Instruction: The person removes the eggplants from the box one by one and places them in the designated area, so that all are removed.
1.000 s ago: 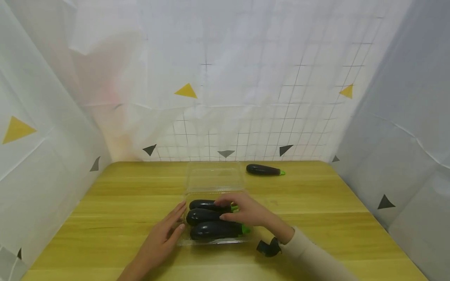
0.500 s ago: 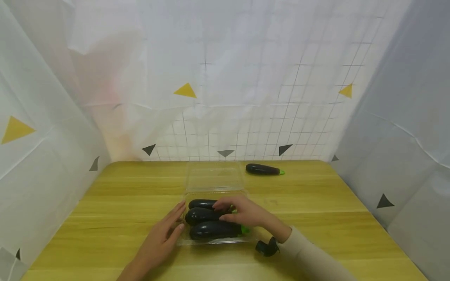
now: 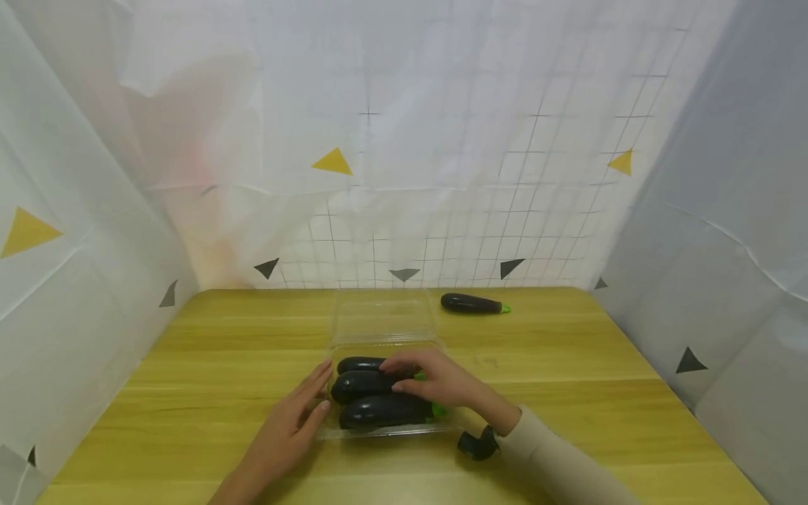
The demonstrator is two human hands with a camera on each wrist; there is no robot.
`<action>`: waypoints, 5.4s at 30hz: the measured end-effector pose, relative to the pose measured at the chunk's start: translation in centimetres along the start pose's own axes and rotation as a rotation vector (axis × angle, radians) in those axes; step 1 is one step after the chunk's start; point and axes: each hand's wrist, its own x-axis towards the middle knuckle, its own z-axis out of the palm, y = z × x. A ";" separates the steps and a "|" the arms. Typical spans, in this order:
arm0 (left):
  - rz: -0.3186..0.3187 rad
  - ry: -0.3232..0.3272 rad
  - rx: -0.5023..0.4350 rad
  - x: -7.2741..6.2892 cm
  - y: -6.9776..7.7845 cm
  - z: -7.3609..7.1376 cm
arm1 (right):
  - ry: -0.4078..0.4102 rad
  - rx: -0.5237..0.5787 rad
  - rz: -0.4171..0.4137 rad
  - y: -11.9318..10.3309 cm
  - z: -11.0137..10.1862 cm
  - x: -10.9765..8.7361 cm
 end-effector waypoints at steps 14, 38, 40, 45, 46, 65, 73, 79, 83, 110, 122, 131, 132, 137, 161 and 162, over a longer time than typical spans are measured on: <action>0.011 0.010 0.009 0.0 -0.2 0.2 | 0.083 0.010 -0.039 0.1 -0.5 -0.1; 0.012 0.003 0.024 -0.1 -0.1 0.2 | 0.130 0.012 -0.015 -0.7 -2.3 -0.8; 0.013 0.004 0.028 -0.1 -0.1 0.1 | 0.133 0.013 -0.017 -0.8 -2.5 -0.9; 0.014 0.006 0.038 -0.1 0.0 0.1 | 0.140 0.017 -0.016 -1.1 -3.1 -1.1; 0.011 0.006 0.040 -0.1 0.0 0.1 | 0.141 0.019 -0.011 -1.1 -3.2 -1.2; 0.014 0.010 0.039 -0.2 -0.2 0.2 | 0.175 -0.016 0.018 0.1 -4.4 -2.5; 0.010 0.008 0.029 -0.1 -0.2 0.2 | 0.194 -0.023 0.048 0.3 -5.2 -3.1; 0.001 0.003 0.029 -0.1 0.0 0.2 | 0.223 -0.030 0.070 0.5 -5.7 -3.6; 0.007 0.005 0.040 -0.1 0.0 0.2 | 0.238 -0.033 0.069 0.4 -6.0 -3.7; 0.022 0.009 0.011 -0.1 0.0 0.1 | 0.275 -0.060 0.119 1.7 -7.6 -4.8; 0.023 0.012 0.031 -0.1 0.4 -0.1 | 0.295 -0.059 0.180 2.8 -8.6 -5.1; 0.051 0.030 0.030 -0.2 0.3 0.0 | 0.327 -0.054 0.216 3.7 -9.2 -5.5; 0.050 0.028 0.029 -0.2 0.3 0.0 | 0.330 -0.053 0.221 3.9 -9.3 -5.6; 0.039 0.018 0.024 -0.2 0.3 -0.1 | 0.338 -0.044 0.250 4.4 -9.6 -5.8; 0.033 0.011 0.012 -0.4 -0.1 0.2 | 0.362 -0.047 0.297 5.8 -11.0 -6.6; 0.030 0.009 0.012 -0.4 -0.1 0.2 | 0.366 -0.055 0.301 5.9 -11.1 -6.7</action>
